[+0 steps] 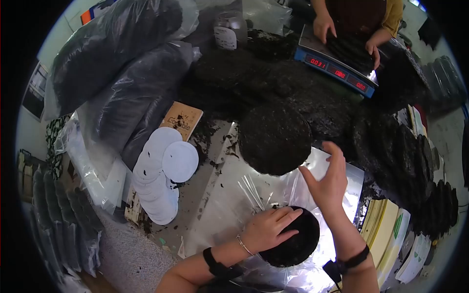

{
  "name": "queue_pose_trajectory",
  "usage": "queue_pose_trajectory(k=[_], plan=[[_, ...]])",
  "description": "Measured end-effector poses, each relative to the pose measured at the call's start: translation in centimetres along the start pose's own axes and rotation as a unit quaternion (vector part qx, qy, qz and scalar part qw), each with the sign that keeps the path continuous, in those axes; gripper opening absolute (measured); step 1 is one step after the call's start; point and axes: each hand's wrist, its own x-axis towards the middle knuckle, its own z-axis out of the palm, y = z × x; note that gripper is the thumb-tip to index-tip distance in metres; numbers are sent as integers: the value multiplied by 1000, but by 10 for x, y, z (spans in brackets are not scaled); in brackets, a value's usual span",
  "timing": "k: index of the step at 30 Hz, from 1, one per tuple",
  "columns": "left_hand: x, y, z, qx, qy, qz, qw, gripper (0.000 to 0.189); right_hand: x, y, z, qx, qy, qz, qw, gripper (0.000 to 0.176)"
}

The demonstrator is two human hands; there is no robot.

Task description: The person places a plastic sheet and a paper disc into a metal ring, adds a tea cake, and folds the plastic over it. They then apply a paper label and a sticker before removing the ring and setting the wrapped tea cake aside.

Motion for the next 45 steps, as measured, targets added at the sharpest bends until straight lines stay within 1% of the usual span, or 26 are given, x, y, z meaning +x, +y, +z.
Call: queue_pose_trajectory(k=[1, 2, 3, 4, 5, 6, 7, 9, 10, 12, 13, 15, 17, 20, 24, 25, 27, 28, 33, 35, 36, 39, 40, 41, 43, 45], plan=[[-4, -10, 4, 3, 8, 1, 1000, 52, 15, 7, 22, 11, 49, 13, 999, 52], [-9, -18, 10, -32, 19, 23, 999, 51, 17, 29, 47, 100, -53, 118, 987, 50], [-7, -21, 8, -68, 28, 46, 996, 50, 30, 31, 52, 184, -156, 222, 945, 47], [-9, -21, 5, -128, 45, 42, 990, 40, 38, 36, 49, 291, -212, 212, 909, 39], [-12, -25, 2, -132, 44, 42, 989, 40, 36, 39, 41, 285, -140, 160, 935, 34], [-16, -27, -2, -259, 80, -50, 961, 34, 38, 34, 21, 307, -81, 137, 938, 33], [-24, -26, -5, -382, 111, -147, 906, 29, 36, 23, -8, 348, -30, 141, 926, 30], [-27, -27, -25, -474, 200, -224, 828, 35, 18, -3, -79, 370, 30, 164, 914, 35], [-31, -33, -37, -473, 219, -216, 825, 41, -4, -6, -104, 395, 11, 199, 897, 40], [-43, -31, -58, -475, 234, -192, 826, 48, -64, -14, -143, 418, -41, 273, 866, 50], [-46, -23, -71, -423, 235, -183, 856, 49, -101, -19, -153, 413, -78, 319, 849, 55], [-50, -5, -76, -369, 241, -166, 882, 50, -175, -2, -131, 327, -157, 380, 851, 59], [-55, 12, -77, -216, 137, -87, 963, 44, -221, 8, -100, 301, -105, 401, 859, 54], [-46, 44, -58, 11, -30, 25, 999, 52, -229, 3, -96, 246, -37, 355, 901, 45], [-37, 57, -7, 193, -138, 85, 968, 72, -229, 1, -90, 197, 25, 287, 937, 36], [-35, 53, 6, 209, -146, 98, 962, 75, -231, 3, -84, 195, 17, 305, 932, 30], [-30, 46, 20, 225, -159, 112, 955, 80, -234, 9, -73, 146, 18, 196, 970, 21], [-28, 45, 21, 235, -168, 106, 952, 82, -231, 9, -78, 135, -12, 208, 969, 15], [-15, 43, 21, 263, -223, 111, 932, 87, -220, 15, -85, 104, -95, 135, 981, 15], [-14, 36, 27, 250, -224, 108, 936, 87, -215, 16, -82, 30, -140, 57, 988, 18], [-15, 33, 29, 245, -228, 102, 937, 87, -213, 13, -84, 7, -191, 72, 979, 22], [-26, 21, 39, 245, -238, 92, 935, 86, -200, -8, -93, -65, -181, 70, 979, 30], [-25, 16, 41, 259, -237, 98, 931, 86, -192, -21, -106, -43, -136, 37, 989, 43], [-24, 13, 42, 262, -235, 95, 931, 86, -195, -20, -104, -41, -137, 34, 989, 43], [-27, 11, 45, 265, -251, 92, 927, 88, -218, -11, -96, -46, -186, -57, 980, 48], [-32, 10, 48, 291, -270, 91, 913, 89, -238, -1, -71, -84, -218, -54, 971, 45]])
